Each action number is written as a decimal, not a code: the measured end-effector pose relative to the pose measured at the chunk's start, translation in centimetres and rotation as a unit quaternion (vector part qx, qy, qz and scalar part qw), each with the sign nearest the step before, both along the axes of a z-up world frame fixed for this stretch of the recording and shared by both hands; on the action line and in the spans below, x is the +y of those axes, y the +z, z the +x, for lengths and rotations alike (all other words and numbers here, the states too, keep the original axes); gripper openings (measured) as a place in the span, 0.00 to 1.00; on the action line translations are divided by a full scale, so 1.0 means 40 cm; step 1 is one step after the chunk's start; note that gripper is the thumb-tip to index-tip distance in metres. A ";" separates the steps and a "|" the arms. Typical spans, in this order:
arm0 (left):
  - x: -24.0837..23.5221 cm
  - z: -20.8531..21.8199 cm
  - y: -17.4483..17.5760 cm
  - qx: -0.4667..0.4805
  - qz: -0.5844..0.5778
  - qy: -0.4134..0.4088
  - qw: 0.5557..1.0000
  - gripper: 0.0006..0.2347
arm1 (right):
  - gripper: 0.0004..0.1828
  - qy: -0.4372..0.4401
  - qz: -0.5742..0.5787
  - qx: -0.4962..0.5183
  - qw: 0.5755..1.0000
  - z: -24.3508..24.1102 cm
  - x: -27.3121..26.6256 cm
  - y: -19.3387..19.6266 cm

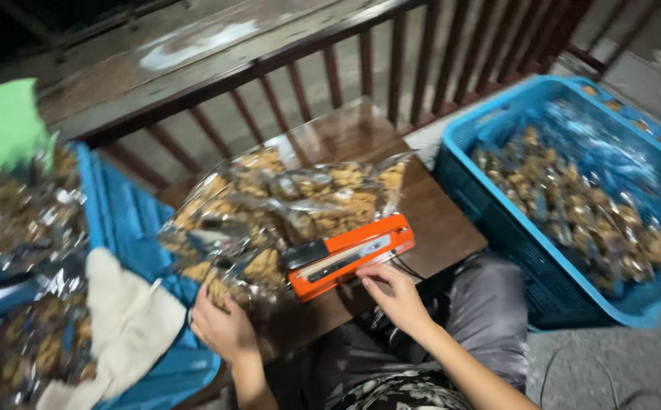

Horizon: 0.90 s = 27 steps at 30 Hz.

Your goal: The person sits on the floor and repeatedly picks up clear plastic bags filled with snacks, wipes them with a white cloth, and seals them using an orange handheld heat sealer. The sealed bags are then placed into a blue plastic basket.

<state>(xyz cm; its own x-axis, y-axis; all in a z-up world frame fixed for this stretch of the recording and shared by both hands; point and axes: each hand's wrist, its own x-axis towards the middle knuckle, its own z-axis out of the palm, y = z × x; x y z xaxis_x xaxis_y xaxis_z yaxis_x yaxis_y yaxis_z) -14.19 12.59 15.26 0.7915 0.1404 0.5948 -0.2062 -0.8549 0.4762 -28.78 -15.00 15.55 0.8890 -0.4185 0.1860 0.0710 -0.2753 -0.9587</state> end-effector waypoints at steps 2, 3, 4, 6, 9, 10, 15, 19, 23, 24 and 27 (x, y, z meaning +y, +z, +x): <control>-0.001 -0.010 0.026 -0.003 0.002 0.037 0.999 0.23 | 0.11 0.015 0.030 0.017 0.999 0.024 0.014 -0.012; 0.001 -0.017 0.035 -0.004 0.004 0.055 0.998 0.24 | 0.12 0.025 0.045 0.031 0.998 0.036 0.024 -0.016; 0.003 -0.029 0.040 -0.006 -0.008 0.066 0.998 0.24 | 0.12 0.035 0.059 0.045 0.997 0.050 0.033 -0.020; 0.020 -0.051 0.041 -0.013 -0.030 0.085 0.996 0.25 | 0.13 0.078 0.117 0.032 0.990 0.080 0.051 -0.034; 0.061 -0.048 0.029 0.003 -0.036 0.113 0.993 0.28 | 0.16 0.128 0.181 0.003 0.975 0.125 0.093 -0.057; 0.077 -0.049 0.020 0.019 -0.031 0.117 0.992 0.21 | 0.17 0.141 0.197 -0.009 0.970 0.138 0.110 -0.061; 0.114 -0.051 0.018 0.018 0.016 0.085 0.996 0.06 | 0.23 0.232 0.223 -0.027 0.946 0.177 0.183 -0.035; 0.073 -0.086 0.059 -0.160 0.003 -0.028 0.987 0.04 | 0.32 0.263 0.183 -0.003 0.947 0.160 0.216 -0.012; -0.011 -0.183 0.119 -0.138 -0.109 -0.154 0.972 0.10 | 0.47 0.296 0.143 0.034 0.944 0.105 0.176 -0.066; -0.038 -0.195 0.130 -0.120 -0.130 -0.179 0.968 0.13 | 0.51 0.306 0.138 0.039 0.941 0.077 0.160 -0.089; -0.159 -0.156 0.145 -0.026 -0.219 -0.225 0.949 0.10 | 0.56 0.251 0.241 0.080 0.934 -0.028 0.100 -0.134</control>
